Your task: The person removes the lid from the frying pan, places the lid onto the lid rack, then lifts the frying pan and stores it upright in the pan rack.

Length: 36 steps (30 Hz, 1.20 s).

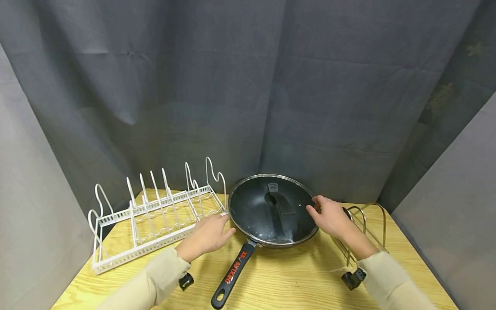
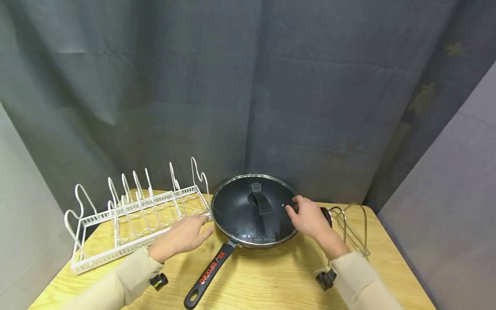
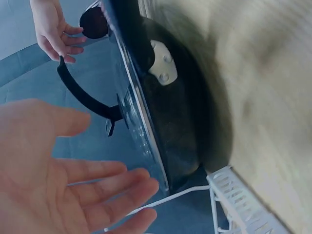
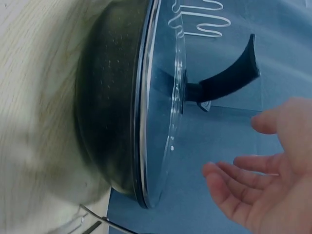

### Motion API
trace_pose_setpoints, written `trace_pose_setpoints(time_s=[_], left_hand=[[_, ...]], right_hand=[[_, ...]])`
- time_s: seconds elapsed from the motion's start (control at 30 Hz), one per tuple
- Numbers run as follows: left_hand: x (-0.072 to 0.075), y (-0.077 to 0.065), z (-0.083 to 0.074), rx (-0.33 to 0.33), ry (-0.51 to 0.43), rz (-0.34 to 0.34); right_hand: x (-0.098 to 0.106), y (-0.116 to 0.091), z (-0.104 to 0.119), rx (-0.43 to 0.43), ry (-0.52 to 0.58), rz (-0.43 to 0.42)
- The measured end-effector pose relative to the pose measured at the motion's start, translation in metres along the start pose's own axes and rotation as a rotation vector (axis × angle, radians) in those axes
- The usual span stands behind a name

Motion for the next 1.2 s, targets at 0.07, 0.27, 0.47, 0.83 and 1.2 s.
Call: trace_pose_setpoints(time_s=[0.07,0.27,0.47,0.83,1.2], left_hand=[[-0.004,-0.002,0.000,-0.003,-0.018,0.026],[-0.017,-0.012,-0.002,-0.023,-0.071,0.090],[-0.028,-0.024,-0.001,0.007,-0.238,0.222],[-0.048,-0.043,-0.011,0.171,-0.662,0.470],[-0.056,-0.054,-0.015,0.226,-0.809,0.490]], right_hand=[[-0.004,0.000,0.000,-0.015,0.023,0.014],[-0.012,-0.001,0.004,-0.058,0.118,0.020],[-0.021,0.001,0.012,-0.098,0.269,0.042],[-0.034,0.005,0.021,-0.177,0.571,0.049],[-0.044,0.007,0.025,-0.210,0.631,0.055]])
Point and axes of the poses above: each hand's wrist, its own y-axis towards the middle knuckle, its own x-axis out of the back of the hand, z = x × y, the point moved 3 cm from there along y, towards the middle knuckle, and after that the axes turned 13 degrees about x, right-handed, at the moved point
